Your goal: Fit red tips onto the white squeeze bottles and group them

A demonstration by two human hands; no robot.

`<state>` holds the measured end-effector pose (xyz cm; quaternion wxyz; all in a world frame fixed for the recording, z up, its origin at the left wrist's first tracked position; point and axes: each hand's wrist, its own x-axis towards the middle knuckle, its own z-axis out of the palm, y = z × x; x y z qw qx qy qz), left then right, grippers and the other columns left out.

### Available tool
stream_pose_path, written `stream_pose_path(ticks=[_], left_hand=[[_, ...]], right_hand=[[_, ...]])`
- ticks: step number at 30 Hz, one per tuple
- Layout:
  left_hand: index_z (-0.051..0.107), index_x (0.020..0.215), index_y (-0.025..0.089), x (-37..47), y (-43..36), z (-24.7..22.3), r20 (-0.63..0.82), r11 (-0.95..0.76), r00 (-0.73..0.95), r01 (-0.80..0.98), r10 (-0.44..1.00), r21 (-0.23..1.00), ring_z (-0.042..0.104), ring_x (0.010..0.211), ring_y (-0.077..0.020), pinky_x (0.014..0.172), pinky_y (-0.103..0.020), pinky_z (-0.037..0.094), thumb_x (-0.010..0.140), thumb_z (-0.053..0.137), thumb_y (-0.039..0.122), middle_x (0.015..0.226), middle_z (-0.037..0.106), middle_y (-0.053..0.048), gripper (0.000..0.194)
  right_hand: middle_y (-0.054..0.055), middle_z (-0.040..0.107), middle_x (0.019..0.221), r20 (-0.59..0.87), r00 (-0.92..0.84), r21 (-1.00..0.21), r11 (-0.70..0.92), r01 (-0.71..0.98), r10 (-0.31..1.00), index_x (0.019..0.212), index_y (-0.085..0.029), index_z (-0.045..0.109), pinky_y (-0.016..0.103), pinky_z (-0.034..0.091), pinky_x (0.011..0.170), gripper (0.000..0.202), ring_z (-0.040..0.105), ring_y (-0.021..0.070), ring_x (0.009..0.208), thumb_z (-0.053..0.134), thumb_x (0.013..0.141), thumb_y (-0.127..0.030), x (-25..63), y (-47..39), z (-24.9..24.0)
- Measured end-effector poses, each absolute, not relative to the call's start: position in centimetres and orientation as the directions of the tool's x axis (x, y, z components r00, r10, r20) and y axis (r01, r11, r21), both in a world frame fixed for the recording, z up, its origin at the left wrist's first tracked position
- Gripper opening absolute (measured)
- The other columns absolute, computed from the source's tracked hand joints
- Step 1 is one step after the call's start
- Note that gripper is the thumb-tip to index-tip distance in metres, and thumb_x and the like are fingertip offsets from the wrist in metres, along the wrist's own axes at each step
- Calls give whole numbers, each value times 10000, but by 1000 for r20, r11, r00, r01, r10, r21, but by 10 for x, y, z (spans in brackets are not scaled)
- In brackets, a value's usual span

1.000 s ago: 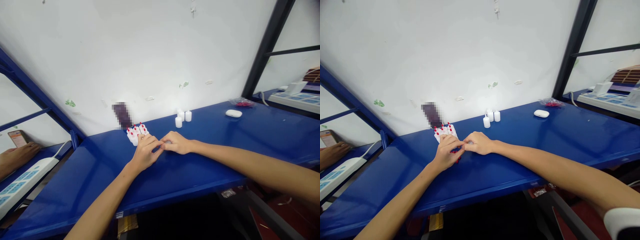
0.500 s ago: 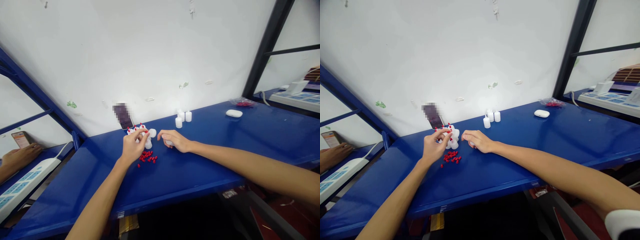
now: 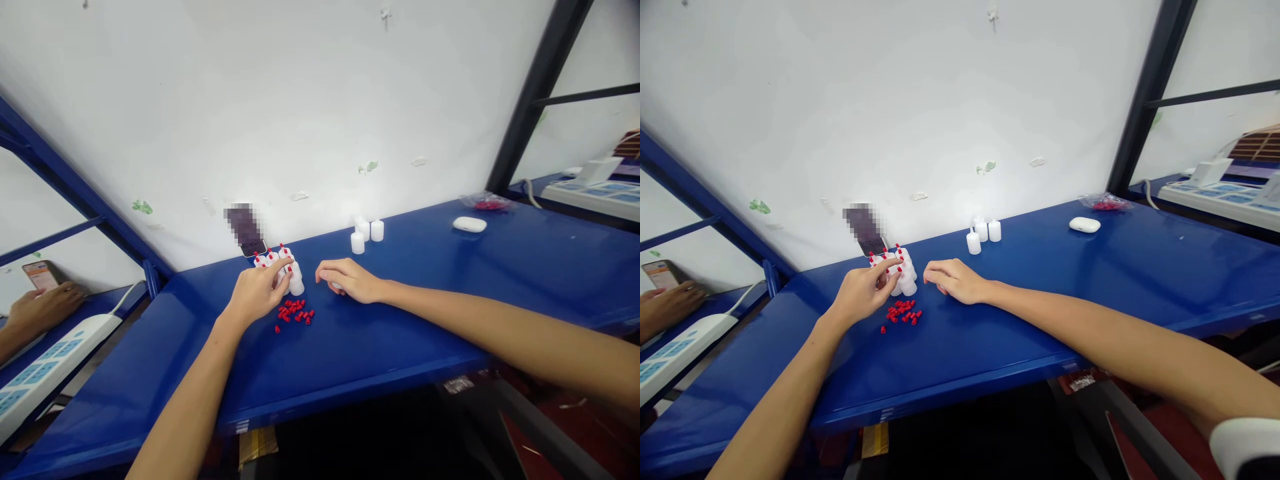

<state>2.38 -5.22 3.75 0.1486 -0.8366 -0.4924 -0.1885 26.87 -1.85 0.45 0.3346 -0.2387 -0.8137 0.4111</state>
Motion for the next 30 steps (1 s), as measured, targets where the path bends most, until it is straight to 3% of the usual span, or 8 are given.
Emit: stream_pose_path(ticks=[4,6,10,17,20,25,30], left_hand=[[686,739,182,34,-61,45,400,-581,548,813,735,-47,511,478,-109,543,-238,334,897,519,364,524,580,10,293],[661,643,186,38,-64,46,310,-609,587,792,748,-31,476,455,-102,521,-242,306,875,547,354,496,557,15,308],[715,725,219,43,-63,43,172,-619,616,784,768,-43,497,475,-121,515,-255,293,837,588,309,542,605,10,191],[726,768,215,45,-62,36,149,-625,625,779,766,-54,566,554,-149,523,-257,318,806,610,245,636,661,-13,126],[728,837,205,50,-62,32,236,-633,603,770,762,77,505,499,-111,525,-237,322,843,598,255,560,591,22,139],[700,893,167,68,-65,23,574,-624,302,586,761,517,350,458,-66,483,-205,293,891,604,341,506,434,68,199],[725,910,159,80,-65,18,582,-621,240,443,777,647,372,517,-75,501,-222,295,887,632,367,589,519,28,228]], right_hand=[[-26,520,586,353,-676,-782,601,166,646,825,-158,618,245,370,600,351,488,116,549,425,968,-414,268,-19,5],[-25,524,589,357,-684,-751,631,194,636,806,-158,624,245,355,598,352,480,114,551,427,968,-401,268,-19,5],[-18,539,600,375,-698,-694,684,225,610,781,-156,627,246,334,607,353,479,116,573,426,969,-376,268,-19,5],[-14,548,612,376,-713,-655,714,248,592,765,-161,626,250,326,612,381,490,119,588,415,975,-398,269,-22,7],[-10,538,611,375,-707,-701,682,207,600,760,-159,619,257,340,619,417,488,123,590,384,982,-422,269,-21,6],[-8,495,548,340,-687,-859,510,51,642,703,-152,588,260,367,578,504,462,122,530,312,980,-471,266,-19,3],[-1,493,527,372,-715,-895,434,-106,592,609,-157,520,267,348,549,472,435,114,501,354,944,-446,262,-20,1]])
